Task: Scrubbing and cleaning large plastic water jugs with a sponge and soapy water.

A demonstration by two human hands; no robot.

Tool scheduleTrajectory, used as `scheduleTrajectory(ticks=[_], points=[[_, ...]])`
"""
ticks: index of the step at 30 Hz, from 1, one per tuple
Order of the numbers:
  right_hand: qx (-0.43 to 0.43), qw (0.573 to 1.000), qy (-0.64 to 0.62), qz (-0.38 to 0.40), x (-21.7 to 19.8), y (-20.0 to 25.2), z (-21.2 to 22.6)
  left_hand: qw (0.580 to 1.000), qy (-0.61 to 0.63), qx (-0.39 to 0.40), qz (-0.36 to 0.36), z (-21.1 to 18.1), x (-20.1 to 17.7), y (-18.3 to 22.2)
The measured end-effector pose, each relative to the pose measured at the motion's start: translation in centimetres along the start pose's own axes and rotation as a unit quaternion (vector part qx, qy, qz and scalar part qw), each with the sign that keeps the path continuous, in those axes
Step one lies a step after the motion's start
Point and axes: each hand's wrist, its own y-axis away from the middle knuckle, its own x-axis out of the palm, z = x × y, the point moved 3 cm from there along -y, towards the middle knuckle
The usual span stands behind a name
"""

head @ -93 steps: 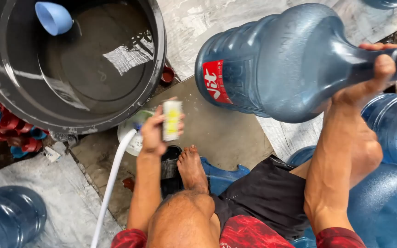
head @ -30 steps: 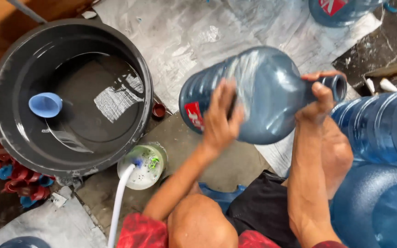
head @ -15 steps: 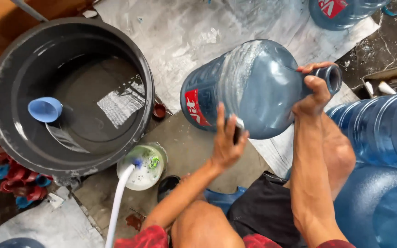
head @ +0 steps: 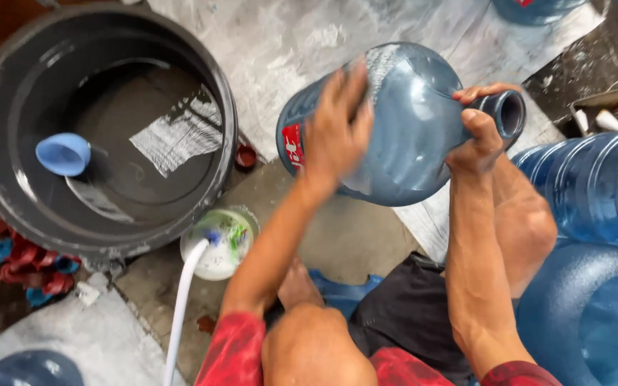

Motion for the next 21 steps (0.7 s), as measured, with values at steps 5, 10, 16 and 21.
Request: scheduleTrajectory(ticks=[5, 10, 16, 21], points=[[-0.075, 0.989, 0.102, -0.082, 2.2, -1.7, 1.5, 0.996, -0.058, 0.069, -0.004, -2.3, -0.3, 1.4], [-0.014, 0.997, 0.045, -0.055, 0.8, -0.7, 1.0, 0.976, -0.156, 0.151, 0.022, -1.7, 1.5, 3.6], [-0.093, 0.984, 0.136, -0.071, 1.8, -0.4, 1.8, 0.996, -0.081, 0.006, 0.035, -1.4, 0.8, 0.2], [-0.045, 0.996, 0.057, -0.041, 0.1, -0.7, 0.7, 0.985, -0.030, 0.163, -0.056, -2.0, 0.6, 6.4]])
